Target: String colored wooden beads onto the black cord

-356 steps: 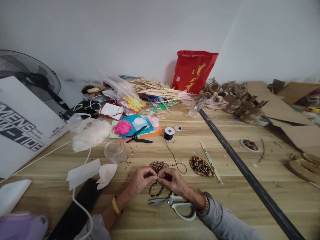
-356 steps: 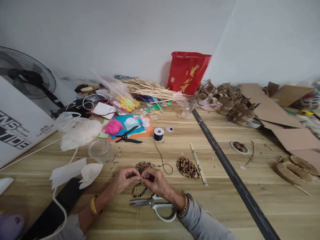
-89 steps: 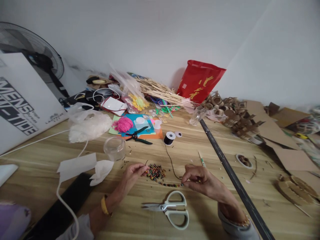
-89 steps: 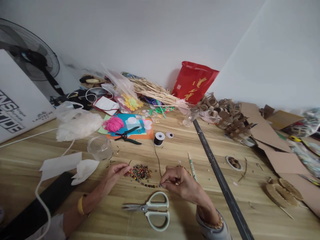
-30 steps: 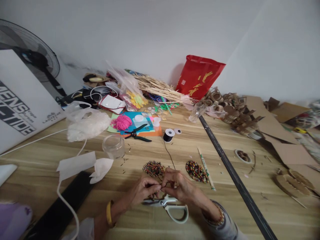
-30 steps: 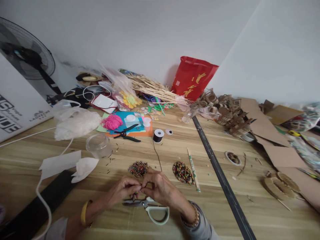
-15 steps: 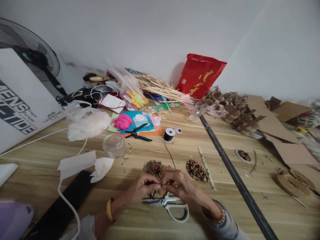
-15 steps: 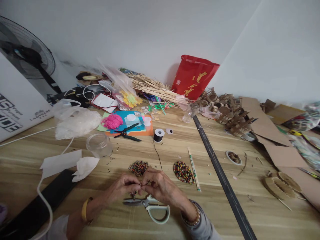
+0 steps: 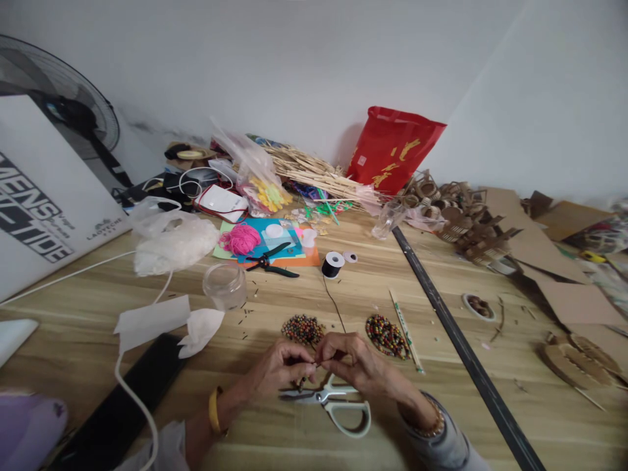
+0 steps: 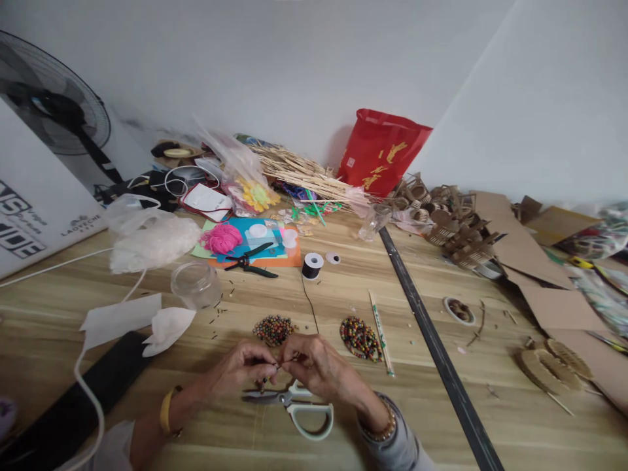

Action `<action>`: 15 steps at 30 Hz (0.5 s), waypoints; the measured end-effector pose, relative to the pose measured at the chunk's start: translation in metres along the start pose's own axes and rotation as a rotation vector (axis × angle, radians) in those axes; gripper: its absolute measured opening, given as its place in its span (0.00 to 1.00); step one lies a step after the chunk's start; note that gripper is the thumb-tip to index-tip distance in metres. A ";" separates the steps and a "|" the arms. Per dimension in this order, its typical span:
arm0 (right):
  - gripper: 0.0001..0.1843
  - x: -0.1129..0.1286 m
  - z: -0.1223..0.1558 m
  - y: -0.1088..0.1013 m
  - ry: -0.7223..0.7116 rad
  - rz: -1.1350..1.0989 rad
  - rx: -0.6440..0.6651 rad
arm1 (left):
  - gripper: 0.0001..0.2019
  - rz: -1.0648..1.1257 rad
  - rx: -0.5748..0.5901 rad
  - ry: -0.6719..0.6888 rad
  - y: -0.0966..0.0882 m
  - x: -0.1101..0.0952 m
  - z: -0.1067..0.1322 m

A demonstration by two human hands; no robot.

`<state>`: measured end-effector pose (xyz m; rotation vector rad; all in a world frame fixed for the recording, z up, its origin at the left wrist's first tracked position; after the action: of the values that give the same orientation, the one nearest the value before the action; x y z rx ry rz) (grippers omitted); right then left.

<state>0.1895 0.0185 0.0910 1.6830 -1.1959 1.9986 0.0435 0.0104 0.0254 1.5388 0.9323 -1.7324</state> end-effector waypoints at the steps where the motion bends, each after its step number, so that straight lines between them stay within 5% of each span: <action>1: 0.08 -0.001 0.000 -0.001 0.007 -0.009 -0.004 | 0.15 -0.006 -0.002 -0.005 -0.001 0.000 0.000; 8: 0.04 -0.007 -0.001 -0.009 0.142 -0.018 -0.006 | 0.16 0.058 -0.028 -0.088 -0.006 -0.002 -0.003; 15: 0.10 -0.011 0.006 -0.039 0.160 0.060 -0.133 | 0.17 0.229 -0.092 -0.159 -0.017 0.007 -0.009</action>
<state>0.2223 0.0419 0.0968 1.4123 -1.3037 1.9974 0.0335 0.0267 0.0192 1.3691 0.7159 -1.5997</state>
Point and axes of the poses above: each hand's wrist, its own z-axis away from the middle knuckle, its own y-axis out of the palm, x = y × z, the point moved 5 cm from there along -z, towards the middle knuckle, and after that the axes turned 8 degrees about -z, right-handed, at the moved point
